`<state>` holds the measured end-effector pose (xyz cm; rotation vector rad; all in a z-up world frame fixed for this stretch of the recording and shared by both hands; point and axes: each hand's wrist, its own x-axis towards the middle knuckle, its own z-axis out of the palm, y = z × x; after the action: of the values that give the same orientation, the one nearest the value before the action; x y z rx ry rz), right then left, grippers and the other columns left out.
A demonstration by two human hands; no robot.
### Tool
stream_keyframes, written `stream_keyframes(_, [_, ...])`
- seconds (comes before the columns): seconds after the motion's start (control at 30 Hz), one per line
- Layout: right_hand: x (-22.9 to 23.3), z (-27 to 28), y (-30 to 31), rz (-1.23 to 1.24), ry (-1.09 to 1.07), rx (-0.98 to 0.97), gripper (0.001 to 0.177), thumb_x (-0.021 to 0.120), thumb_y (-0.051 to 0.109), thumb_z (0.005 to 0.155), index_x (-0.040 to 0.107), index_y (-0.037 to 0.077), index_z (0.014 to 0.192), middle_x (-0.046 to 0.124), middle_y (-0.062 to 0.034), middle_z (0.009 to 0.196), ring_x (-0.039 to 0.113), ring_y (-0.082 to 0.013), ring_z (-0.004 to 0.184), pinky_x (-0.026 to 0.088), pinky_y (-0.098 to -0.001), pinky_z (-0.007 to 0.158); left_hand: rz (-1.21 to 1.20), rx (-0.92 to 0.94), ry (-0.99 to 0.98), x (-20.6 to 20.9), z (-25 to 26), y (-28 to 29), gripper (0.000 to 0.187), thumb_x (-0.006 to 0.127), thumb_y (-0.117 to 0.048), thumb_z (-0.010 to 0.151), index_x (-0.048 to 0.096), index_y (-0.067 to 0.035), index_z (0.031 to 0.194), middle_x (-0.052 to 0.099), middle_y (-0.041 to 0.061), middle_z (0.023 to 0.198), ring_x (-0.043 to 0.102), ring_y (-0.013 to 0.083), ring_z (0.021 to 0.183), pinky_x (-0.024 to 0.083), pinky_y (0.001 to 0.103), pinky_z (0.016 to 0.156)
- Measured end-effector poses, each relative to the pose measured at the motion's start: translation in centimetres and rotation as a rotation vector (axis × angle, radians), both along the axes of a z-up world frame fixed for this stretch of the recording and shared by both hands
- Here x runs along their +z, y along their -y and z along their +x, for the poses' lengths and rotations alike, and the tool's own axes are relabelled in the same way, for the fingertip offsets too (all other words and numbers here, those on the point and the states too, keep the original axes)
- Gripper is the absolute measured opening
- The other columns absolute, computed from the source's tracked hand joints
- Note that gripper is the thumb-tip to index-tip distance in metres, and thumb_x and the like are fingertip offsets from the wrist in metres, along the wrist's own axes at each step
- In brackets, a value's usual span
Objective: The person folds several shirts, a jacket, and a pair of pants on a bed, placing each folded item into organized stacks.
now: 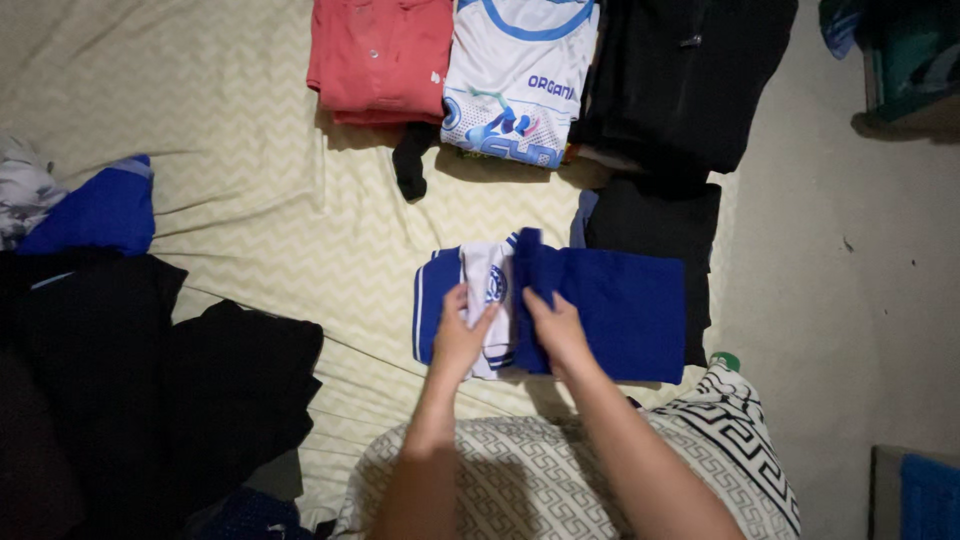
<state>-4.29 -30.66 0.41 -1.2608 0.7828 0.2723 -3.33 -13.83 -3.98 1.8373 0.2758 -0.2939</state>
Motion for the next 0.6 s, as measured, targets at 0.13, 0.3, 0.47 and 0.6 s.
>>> stream_keyframes(0.13, [1.2, -0.7, -0.5, -0.4, 0.229, 0.423, 0.052, 0.075, 0.035, 0.094, 0.059, 0.003, 0.133, 0.066, -0.0128, 0.12, 0.06, -0.0216, 0.113, 0.047, -0.0358, 0.095, 0.296, 0.216, 0.111, 2.8, 0.0, -1.2, 0.053, 0.069, -0.014, 0.085, 0.057, -0.009, 0.137, 0.066, 0.008, 0.117, 0.068, 0.0219, 0.081, 0.054, 0.034, 0.075])
stream_keyframes(0.3, [1.1, -2.9, 5.5, -0.917, 0.435, 0.184, 0.04, 0.073, 0.024, 0.089, 0.071, 0.005, 0.123, 0.068, -0.0174, 0.127, 0.06, -0.032, 0.123, 0.046, -0.0416, 0.106, 0.259, 0.26, 0.315, 6.3, 0.2, 0.6, 0.024, 0.068, -0.016, 0.098, 0.071, -0.011, 0.122, 0.066, 0.008, 0.1, 0.06, 0.024, 0.081, 0.053, 0.037, 0.075])
stream_keyframes(0.47, [-2.1, -7.0, 16.5, -1.148, 0.2, -0.084, 0.052, 0.075, 0.023, 0.088, 0.063, 0.003, 0.135, 0.058, -0.0226, 0.131, 0.056, -0.0394, 0.122, 0.045, -0.0455, 0.107, 0.414, -0.048, 0.681, 8.4, -0.9, 4.2, 0.025, 0.069, -0.011, 0.095, 0.074, -0.02, 0.117, 0.068, 0.005, 0.107, 0.06, 0.0286, 0.098, 0.051, 0.04, 0.087])
stream_keyframes(0.6, [-3.5, -8.7, 17.8, -1.181, 0.099, -0.055, 0.061, 0.079, 0.026, 0.087, 0.058, 0.003, 0.14, 0.049, -0.0251, 0.133, 0.048, -0.0432, 0.125, 0.038, -0.0477, 0.11, 0.684, -0.053, 0.764, 9.6, -1.4, 5.3, 0.054, 0.074, -0.024, 0.078, 0.063, -0.007, 0.128, 0.061, 0.015, 0.128, 0.056, 0.0375, 0.117, 0.043, 0.051, 0.098])
